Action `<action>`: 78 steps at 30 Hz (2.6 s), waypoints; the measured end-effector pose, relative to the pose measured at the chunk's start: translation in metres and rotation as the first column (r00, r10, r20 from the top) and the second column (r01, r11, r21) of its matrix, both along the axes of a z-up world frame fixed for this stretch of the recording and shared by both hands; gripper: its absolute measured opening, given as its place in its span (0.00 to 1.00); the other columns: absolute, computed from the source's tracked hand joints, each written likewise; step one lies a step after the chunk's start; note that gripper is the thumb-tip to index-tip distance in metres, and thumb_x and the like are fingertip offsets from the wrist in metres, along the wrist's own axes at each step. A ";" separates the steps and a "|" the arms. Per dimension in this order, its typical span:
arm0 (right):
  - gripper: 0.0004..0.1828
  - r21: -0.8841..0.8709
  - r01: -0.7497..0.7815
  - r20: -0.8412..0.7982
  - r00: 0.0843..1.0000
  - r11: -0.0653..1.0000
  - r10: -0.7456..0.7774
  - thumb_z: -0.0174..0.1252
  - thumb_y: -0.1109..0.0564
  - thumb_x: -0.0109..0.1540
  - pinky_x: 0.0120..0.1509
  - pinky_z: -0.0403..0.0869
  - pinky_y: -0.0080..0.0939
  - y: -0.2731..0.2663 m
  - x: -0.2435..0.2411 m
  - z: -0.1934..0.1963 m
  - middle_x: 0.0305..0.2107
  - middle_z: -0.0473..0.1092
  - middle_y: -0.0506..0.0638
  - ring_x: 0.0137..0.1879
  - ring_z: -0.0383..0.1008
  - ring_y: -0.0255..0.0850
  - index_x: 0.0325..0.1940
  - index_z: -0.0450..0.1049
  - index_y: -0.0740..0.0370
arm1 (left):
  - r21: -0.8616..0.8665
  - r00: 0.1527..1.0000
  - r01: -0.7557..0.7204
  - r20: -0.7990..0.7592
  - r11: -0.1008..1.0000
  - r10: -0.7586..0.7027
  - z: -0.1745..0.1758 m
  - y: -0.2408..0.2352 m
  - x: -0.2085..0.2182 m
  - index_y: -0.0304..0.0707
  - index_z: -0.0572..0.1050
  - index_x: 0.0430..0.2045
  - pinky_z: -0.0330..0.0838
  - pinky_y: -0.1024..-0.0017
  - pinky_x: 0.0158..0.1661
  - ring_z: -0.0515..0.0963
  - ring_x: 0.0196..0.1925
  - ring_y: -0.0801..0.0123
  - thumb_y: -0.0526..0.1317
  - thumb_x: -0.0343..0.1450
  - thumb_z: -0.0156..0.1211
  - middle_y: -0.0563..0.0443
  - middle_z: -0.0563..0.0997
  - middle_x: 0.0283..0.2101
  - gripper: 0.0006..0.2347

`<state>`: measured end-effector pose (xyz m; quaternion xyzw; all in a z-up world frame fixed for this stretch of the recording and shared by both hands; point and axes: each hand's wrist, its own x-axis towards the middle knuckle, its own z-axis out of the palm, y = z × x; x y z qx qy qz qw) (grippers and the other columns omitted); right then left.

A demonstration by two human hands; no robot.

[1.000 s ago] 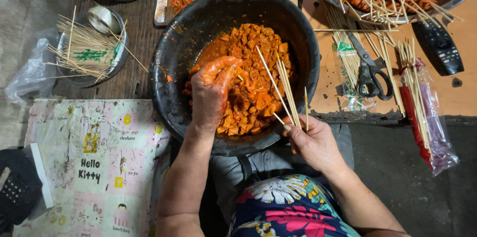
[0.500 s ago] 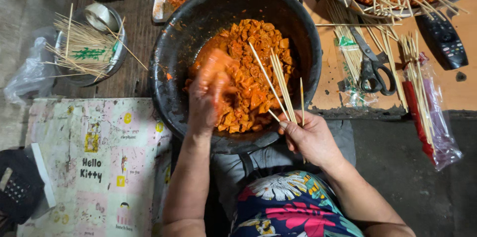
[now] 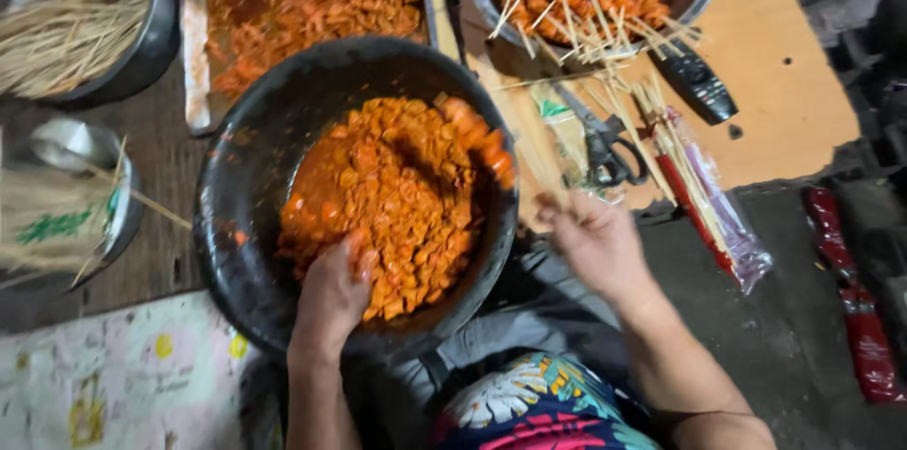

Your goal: The person takes small pieces of marinated meat or offal from a large bowl by hand and threads them onto wooden skewers, placing the finished skewers into a metal tray.

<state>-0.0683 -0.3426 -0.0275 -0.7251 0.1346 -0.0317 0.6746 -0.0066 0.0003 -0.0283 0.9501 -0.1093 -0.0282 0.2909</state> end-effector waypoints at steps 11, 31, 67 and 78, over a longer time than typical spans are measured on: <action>0.07 -0.799 0.257 0.242 0.965 0.543 -0.100 0.55 0.62 0.69 0.42 0.75 0.54 -0.125 0.177 0.052 0.28 0.73 0.64 0.36 0.78 0.57 0.40 0.77 0.66 | -0.018 0.998 -0.029 0.055 0.999 0.030 -0.020 0.004 0.003 0.29 0.77 0.49 0.75 0.55 0.49 0.80 0.49 0.39 0.34 0.68 0.59 0.29 0.81 0.45 0.16; 0.10 0.592 0.049 0.308 0.908 0.804 -0.283 0.53 0.52 0.76 0.39 0.74 0.45 -0.033 0.064 0.088 0.31 0.71 0.59 0.34 0.73 0.49 0.47 0.67 0.60 | -0.130 0.992 -0.072 0.093 0.989 0.084 -0.009 0.003 0.003 0.31 0.77 0.48 0.75 0.55 0.47 0.80 0.47 0.40 0.36 0.70 0.61 0.32 0.82 0.44 0.13; 0.20 0.442 -0.365 -0.223 0.840 0.819 0.495 0.49 0.54 0.68 0.24 0.66 0.31 0.035 -0.031 0.015 0.16 0.65 0.45 0.19 0.66 0.32 0.61 0.74 0.62 | -0.805 0.918 -0.374 -0.391 0.460 0.061 -0.015 0.010 0.044 0.37 0.75 0.48 0.77 0.72 0.36 0.83 0.39 0.68 0.38 0.73 0.58 0.50 0.83 0.44 0.11; 0.10 0.346 -0.338 -0.208 0.882 0.875 0.423 0.57 0.59 0.65 0.22 0.65 0.30 0.046 -0.043 -0.019 0.24 0.77 0.46 0.19 0.64 0.29 0.48 0.79 0.64 | -0.888 0.886 -0.413 -0.443 -0.200 0.135 -0.003 -0.020 -0.004 0.33 0.74 0.50 0.79 0.64 0.36 0.84 0.40 0.60 0.33 0.74 0.59 0.45 0.82 0.42 0.11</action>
